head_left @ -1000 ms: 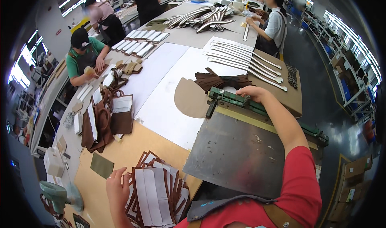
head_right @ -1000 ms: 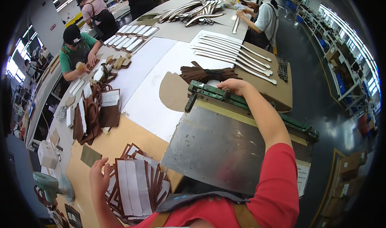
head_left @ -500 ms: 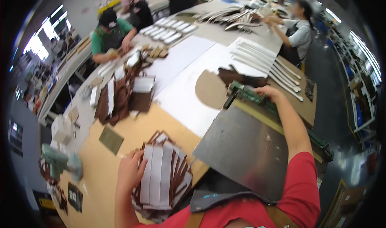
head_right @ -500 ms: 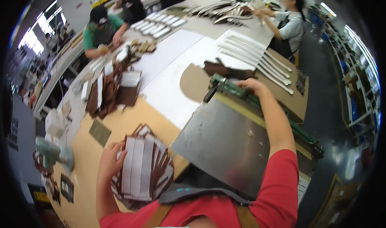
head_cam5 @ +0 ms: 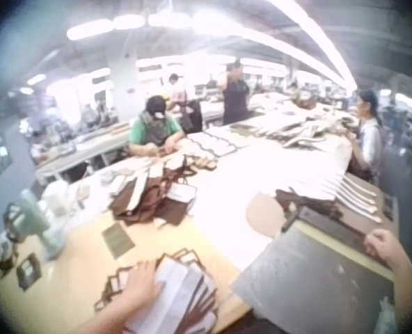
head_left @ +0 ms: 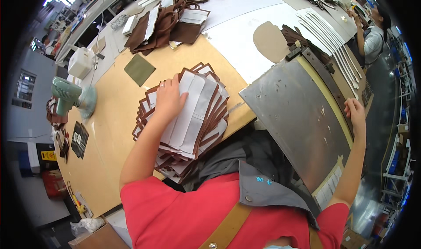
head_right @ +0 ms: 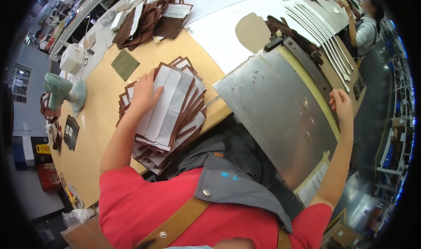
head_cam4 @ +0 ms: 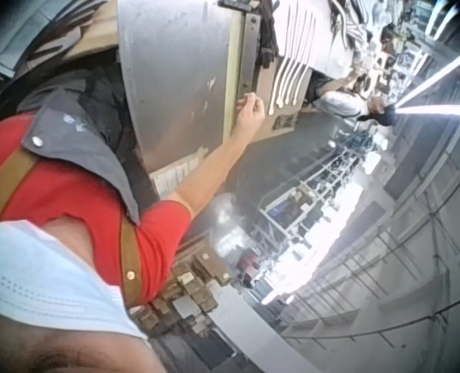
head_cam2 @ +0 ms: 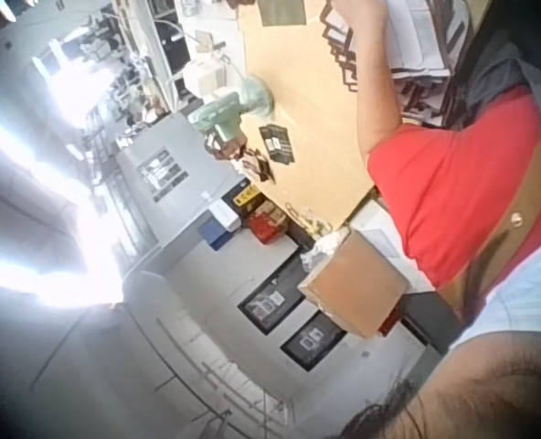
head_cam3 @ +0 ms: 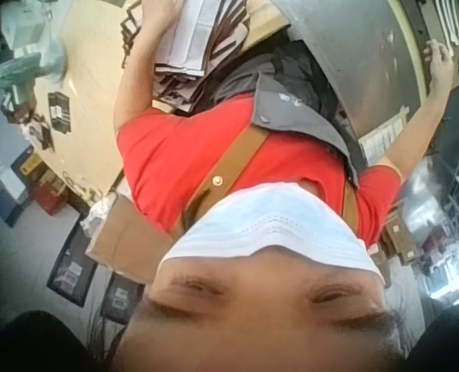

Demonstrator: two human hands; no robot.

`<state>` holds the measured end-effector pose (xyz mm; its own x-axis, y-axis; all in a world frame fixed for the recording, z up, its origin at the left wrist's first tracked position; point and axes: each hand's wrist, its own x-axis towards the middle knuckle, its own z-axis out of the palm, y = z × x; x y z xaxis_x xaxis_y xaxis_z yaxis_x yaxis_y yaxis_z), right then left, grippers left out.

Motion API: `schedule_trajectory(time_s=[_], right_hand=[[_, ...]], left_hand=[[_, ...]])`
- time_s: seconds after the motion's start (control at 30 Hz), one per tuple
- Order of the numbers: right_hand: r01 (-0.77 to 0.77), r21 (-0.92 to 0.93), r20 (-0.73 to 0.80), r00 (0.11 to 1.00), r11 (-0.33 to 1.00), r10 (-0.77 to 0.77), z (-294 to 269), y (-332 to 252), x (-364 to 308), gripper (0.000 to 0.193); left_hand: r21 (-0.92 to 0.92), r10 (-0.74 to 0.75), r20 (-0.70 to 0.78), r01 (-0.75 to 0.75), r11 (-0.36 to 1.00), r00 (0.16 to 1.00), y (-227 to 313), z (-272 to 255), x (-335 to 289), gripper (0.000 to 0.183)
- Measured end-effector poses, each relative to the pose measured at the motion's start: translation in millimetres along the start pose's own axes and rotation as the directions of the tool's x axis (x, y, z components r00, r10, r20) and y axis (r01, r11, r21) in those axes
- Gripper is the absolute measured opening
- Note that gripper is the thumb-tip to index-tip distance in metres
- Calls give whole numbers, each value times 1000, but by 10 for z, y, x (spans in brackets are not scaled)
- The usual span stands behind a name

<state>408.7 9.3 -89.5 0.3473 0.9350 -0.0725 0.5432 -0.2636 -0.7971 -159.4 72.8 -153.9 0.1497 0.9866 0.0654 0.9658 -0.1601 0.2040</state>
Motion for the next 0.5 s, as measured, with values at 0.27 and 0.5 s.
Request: schedule_trajectory(time_s=[0.27,0.5], right_hand=[[120,55,47,991,991,-123,331,-134,-839,20],[504,68,143,849,861,-509,871,-876,-1094,16]], left_hand=[[-314,147,-19,-146,938,989,129,-274,0,36],[-506,50,-254,-177,844,966,390,-1103,-510,25]])
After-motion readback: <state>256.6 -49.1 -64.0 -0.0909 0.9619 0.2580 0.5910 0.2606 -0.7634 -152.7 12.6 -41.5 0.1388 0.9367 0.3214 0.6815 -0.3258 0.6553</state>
